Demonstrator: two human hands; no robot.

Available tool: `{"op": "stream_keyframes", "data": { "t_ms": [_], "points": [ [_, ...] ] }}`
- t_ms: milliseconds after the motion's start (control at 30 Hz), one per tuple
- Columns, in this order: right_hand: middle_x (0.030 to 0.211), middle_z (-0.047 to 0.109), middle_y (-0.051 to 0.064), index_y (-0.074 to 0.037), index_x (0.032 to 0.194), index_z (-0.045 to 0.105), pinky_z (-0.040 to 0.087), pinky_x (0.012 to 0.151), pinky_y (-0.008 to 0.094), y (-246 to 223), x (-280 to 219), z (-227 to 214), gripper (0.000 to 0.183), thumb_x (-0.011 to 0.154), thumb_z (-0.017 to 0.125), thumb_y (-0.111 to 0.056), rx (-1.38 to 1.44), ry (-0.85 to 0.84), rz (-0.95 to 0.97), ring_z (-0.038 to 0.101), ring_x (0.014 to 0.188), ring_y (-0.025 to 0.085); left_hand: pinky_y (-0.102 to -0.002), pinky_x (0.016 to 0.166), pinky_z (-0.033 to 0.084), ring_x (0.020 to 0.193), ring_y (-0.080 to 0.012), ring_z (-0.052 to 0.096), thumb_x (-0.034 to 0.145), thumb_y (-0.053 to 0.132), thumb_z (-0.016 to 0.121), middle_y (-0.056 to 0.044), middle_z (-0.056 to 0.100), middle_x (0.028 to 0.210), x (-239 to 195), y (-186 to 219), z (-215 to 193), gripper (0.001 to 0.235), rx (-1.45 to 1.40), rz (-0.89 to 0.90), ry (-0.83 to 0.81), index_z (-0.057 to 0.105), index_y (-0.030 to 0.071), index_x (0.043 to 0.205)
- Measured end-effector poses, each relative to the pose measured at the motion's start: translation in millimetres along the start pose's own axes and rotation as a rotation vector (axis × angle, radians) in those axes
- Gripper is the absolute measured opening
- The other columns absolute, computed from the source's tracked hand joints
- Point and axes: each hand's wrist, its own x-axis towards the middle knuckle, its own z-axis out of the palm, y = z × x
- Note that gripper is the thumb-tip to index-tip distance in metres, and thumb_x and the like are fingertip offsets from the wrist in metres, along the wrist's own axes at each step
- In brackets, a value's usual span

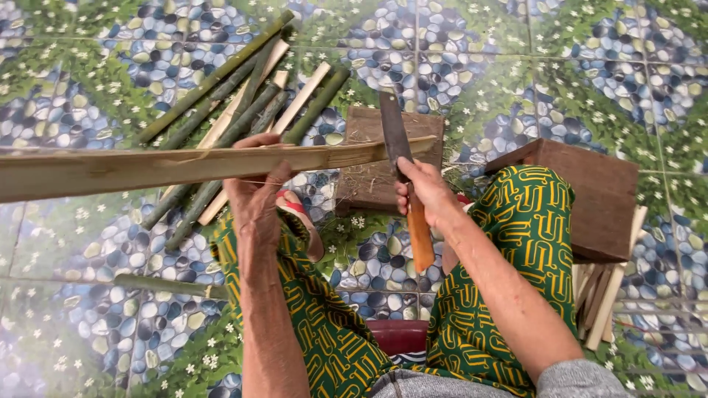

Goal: The person sits cross-legged and uses a knife to shave the outer layer off bamboo poles, producing thin strips. The person repeatedly rotates the bamboo and scrapes along its length, accumulating shavings on a wooden block.

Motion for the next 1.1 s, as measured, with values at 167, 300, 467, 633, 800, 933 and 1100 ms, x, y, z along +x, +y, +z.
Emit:
{"op": "stream_keyframes", "data": {
  "t_ms": [167, 300, 467, 633, 800, 933, 1100],
  "points": [
    [0.079, 0.069, 0.021, -0.002, 0.134, 0.050, 0.058, 0.053, 0.047, 21.2, -2.1, -21.8, 0.036, 0.102, 0.053, -0.019, -0.621, 0.137, -0.309, 0.070, 0.066, 0.035, -0.039, 0.081, 0.070, 0.095, -0.0249, 0.070, 0.091, 0.008, 0.081, -0.016, 0.070, 0.108, 2.3, -6.7, 0.1, 0.036, 0.034, 0.032, 0.069, 0.063, 0.007, 0.122],
    [0.096, 0.070, 0.030, -0.004, 0.146, 0.048, 0.065, 0.059, 0.045, -8.7, -62.2, 26.9, 0.048, 0.099, 0.055, 0.002, -1.021, 0.016, -0.652, 0.073, 0.073, 0.038, -0.040, 0.080, 0.070, 0.095, -0.0240, 0.069, 0.091, 0.011, 0.082, -0.017, 0.069, 0.107, -3.3, 3.6, 13.0, 0.038, 0.119, 0.091, 0.089, 0.063, 0.007, 0.123],
    [0.104, 0.064, 0.031, 0.002, 0.154, 0.037, 0.066, 0.063, 0.050, -13.4, -80.0, 42.6, 0.053, 0.102, 0.046, -0.001, -1.225, -0.072, -0.682, 0.074, 0.076, 0.035, -0.043, 0.082, 0.068, 0.103, -0.0280, 0.068, 0.098, 0.015, 0.078, -0.018, 0.066, 0.119, -4.3, -19.6, 3.0, 0.037, 0.217, 0.206, 0.038, 0.056, 0.009, 0.127],
    [0.102, 0.068, 0.026, 0.000, 0.142, 0.041, 0.061, 0.077, 0.060, -18.9, -59.9, 15.4, 0.040, 0.103, 0.041, -0.005, -1.320, 0.046, -0.353, 0.076, 0.082, 0.040, -0.040, 0.088, 0.068, 0.105, -0.0246, 0.066, 0.100, 0.020, 0.077, -0.013, 0.063, 0.120, -8.9, -9.9, 11.2, 0.037, 0.166, 0.198, 0.039, 0.052, 0.013, 0.127],
    [0.090, 0.071, 0.031, 0.009, 0.148, 0.041, 0.064, 0.071, 0.053, -27.3, -84.4, 29.2, 0.044, 0.105, 0.034, 0.003, -1.214, -0.102, -0.643, 0.076, 0.070, 0.037, -0.039, 0.083, 0.068, 0.103, -0.0234, 0.067, 0.100, 0.018, 0.078, -0.011, 0.062, 0.120, -7.1, -10.5, 14.6, 0.037, 0.216, 0.226, 0.015, 0.051, 0.014, 0.126],
    [0.087, 0.071, 0.028, 0.005, 0.146, 0.041, 0.062, 0.074, 0.056, 2.8, -35.4, -6.9, 0.042, 0.106, 0.032, -0.004, -1.312, -0.019, -0.618, 0.076, 0.072, 0.038, -0.037, 0.082, 0.069, 0.101, -0.0211, 0.067, 0.099, 0.015, 0.078, -0.010, 0.062, 0.119, -7.3, -14.8, 11.6, 0.037, 0.184, 0.194, 0.032, 0.051, 0.014, 0.125],
    [0.087, 0.075, 0.023, -0.009, 0.150, 0.044, 0.058, 0.083, 0.064, 24.2, -5.0, -19.9, 0.050, 0.101, 0.039, -0.012, -1.391, 0.081, -0.474, 0.076, 0.087, 0.044, -0.035, 0.080, 0.069, 0.098, -0.0191, 0.067, 0.097, 0.011, 0.077, -0.009, 0.063, 0.118, -5.7, -18.8, 6.7, 0.036, 0.143, 0.167, 0.064, 0.053, 0.013, 0.123]
  ]
}}
